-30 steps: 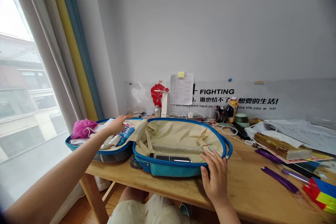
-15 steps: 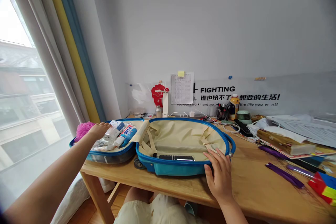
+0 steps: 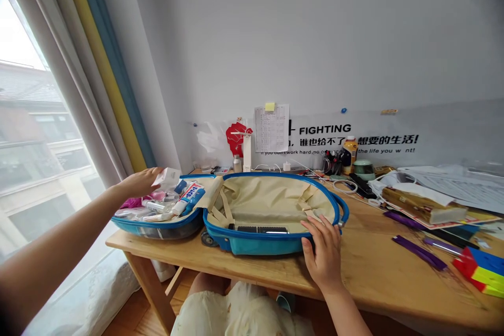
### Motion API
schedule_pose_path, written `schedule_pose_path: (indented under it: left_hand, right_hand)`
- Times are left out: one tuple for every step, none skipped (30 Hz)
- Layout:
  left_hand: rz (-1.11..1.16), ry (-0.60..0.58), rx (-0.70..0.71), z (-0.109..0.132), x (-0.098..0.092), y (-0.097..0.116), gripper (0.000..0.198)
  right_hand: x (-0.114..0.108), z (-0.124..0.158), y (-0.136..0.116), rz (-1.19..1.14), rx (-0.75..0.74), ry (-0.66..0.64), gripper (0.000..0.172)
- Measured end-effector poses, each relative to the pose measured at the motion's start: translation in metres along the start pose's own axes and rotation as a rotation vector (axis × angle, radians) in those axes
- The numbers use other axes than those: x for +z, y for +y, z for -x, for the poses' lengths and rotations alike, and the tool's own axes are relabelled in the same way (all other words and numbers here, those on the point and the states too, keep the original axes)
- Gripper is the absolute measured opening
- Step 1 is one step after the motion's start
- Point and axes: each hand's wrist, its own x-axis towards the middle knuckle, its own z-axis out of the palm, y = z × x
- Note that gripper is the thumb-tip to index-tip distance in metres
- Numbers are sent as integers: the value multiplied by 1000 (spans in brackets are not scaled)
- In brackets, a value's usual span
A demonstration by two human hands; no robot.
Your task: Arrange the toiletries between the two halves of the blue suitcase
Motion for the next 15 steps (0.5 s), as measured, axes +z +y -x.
schedule_pose_path:
  left_hand:
    - [9, 32, 13, -1, -10, 4, 49]
    - [21, 72, 32, -3, -21, 11, 50]
    - [34, 118, 57, -4, -33, 19, 51]
    - [50, 165, 89, -4, -44, 31, 53]
    - [65, 210, 131, -5, -55, 45, 54]
    - [77, 239, 178, -5, -66, 61, 54]
    - [86, 250, 230, -5, -75, 79, 55]
    - [94, 250, 295, -6, -82, 99, 55]
    - [104, 253, 368, -6, -87, 119, 55]
    - [111, 252, 434, -7, -90, 140, 56]
    - [120, 238, 493, -8, -90, 160, 57]
    - [135, 219, 538, -9, -89, 180, 59]
    - [156, 194, 579, -11, -87, 197, 60]
    - [176, 161, 616, -13, -83, 213, 61]
    - [199, 119, 644, -14, -79, 226, 63]
  right_hand:
    - [0, 0, 0, -4, -3, 1, 30]
    - [0, -1, -1, -10, -3, 0, 30]
    - [0, -1, -1, -16, -1, -1, 29]
    - [0, -1, -1, -21, 4, -2, 29]
    - [0, -1, -1, -23, 9, -3, 29]
    - [0, -1, -2, -23, 13, -3, 29]
    - [0, -1, -2, -22, 17, -3, 29]
    - [0, -1, -2, -20, 19, -2, 29]
    - [0, -1, -3, -17, 20, -2, 28]
    - [-1, -1, -3, -16, 19, 0, 28]
    - [-1, -1, -3, -13, 17, 0, 28]
    - [-1, -1, -3, -9, 13, 0, 28]
    - [-1, -1, -3, -4, 8, 0, 28]
    - [-1, -1, -3, -1, 4, -1, 28]
    - [-1, -1, -3, 1, 1, 0, 28]
